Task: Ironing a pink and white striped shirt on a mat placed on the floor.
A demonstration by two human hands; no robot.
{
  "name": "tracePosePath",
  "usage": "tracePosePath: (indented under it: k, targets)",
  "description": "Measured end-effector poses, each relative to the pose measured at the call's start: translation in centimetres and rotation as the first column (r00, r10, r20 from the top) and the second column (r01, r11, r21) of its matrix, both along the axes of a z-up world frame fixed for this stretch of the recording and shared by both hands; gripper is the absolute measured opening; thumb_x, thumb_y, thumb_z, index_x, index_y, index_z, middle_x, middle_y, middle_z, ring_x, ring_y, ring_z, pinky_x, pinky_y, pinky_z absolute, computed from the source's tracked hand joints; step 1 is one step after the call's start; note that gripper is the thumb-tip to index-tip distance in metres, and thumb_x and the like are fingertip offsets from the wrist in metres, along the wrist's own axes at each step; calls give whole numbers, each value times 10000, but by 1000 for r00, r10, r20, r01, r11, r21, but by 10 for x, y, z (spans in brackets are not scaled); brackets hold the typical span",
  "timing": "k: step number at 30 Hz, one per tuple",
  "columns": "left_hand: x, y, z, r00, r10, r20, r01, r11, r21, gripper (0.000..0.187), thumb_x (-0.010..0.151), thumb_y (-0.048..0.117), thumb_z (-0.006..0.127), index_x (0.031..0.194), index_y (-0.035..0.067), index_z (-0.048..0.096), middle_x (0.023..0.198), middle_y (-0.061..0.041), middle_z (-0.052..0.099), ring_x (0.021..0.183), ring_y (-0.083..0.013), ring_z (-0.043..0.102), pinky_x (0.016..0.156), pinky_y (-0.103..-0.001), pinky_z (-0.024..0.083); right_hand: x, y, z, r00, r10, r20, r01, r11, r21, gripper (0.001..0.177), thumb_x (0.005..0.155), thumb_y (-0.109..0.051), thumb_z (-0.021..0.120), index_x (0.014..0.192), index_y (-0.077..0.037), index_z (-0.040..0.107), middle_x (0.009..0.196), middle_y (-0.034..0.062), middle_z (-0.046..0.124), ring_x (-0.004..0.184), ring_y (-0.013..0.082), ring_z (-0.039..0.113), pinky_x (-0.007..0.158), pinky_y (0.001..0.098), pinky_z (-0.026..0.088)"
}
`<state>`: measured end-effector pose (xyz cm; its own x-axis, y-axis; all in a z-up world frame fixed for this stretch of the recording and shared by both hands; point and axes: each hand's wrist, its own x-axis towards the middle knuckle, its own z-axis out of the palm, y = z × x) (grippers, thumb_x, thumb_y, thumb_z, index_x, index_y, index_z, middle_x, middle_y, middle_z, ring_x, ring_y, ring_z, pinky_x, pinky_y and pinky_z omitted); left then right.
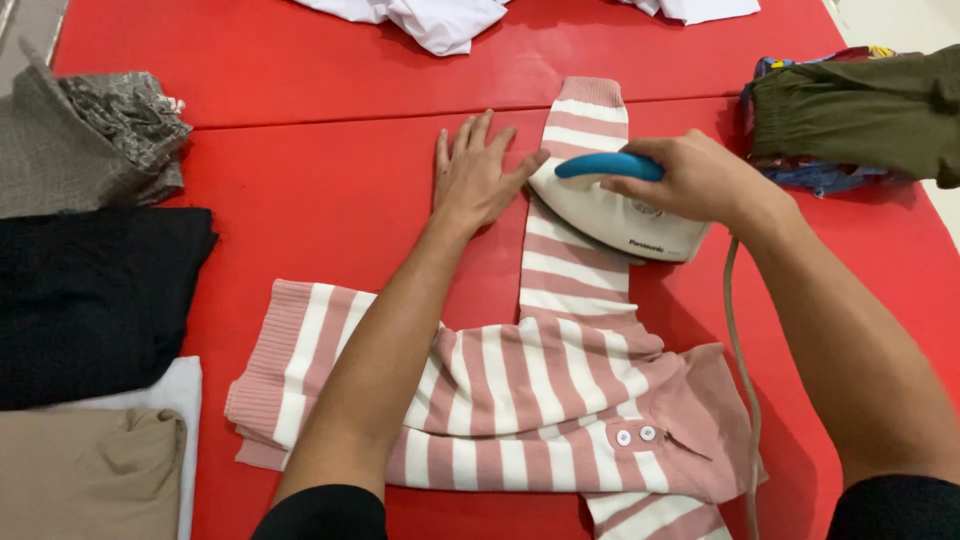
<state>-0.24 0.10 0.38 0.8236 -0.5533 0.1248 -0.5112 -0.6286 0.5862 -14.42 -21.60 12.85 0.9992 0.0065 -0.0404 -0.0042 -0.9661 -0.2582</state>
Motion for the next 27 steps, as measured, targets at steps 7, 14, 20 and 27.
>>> tracePosePath:
  k: [7,14,20,27]
  targets:
    - [-6,-1,8,999,-25,45,20,994,105,1128,686,906,598,1510,143,489,1667,-138,254,1556,-305,167,1242,-588,27,41,-18,0,988,-155,-1,155,987,46,502,934,-490,733,1166,-45,731,718,198,698,614,336,697,620,456,550]
    - [-7,1,15,999,-32,20,28,983,181,1194,601,823,754,1544,169,426,1677,-122,223,1564,-306,134,1248,-588,15,80,-53,-13,983,-144,110,147,989,-22,482,1016,-496,724,1085,-19,745,745,201,684,625,337,659,623,457,526]
    - [-6,0,12,999,-31,21,26,984,178,1207,585,832,756,1543,180,416,1674,-111,216,1562,-300,126,1243,-586,2,88,-47,-1,965,-261,8,259,961,102,476,997,-494,712,1042,-20,724,699,147,657,603,242,646,573,433,506]
    - [-1,-2,3,1000,-17,5,17,997,82,954,840,833,493,1520,164,484,1678,-129,260,1569,-303,166,1261,-590,12,65,-27,16,949,-278,-151,297,948,119,486,987,-497,692,1060,-19,727,660,112,626,584,217,610,568,404,471]
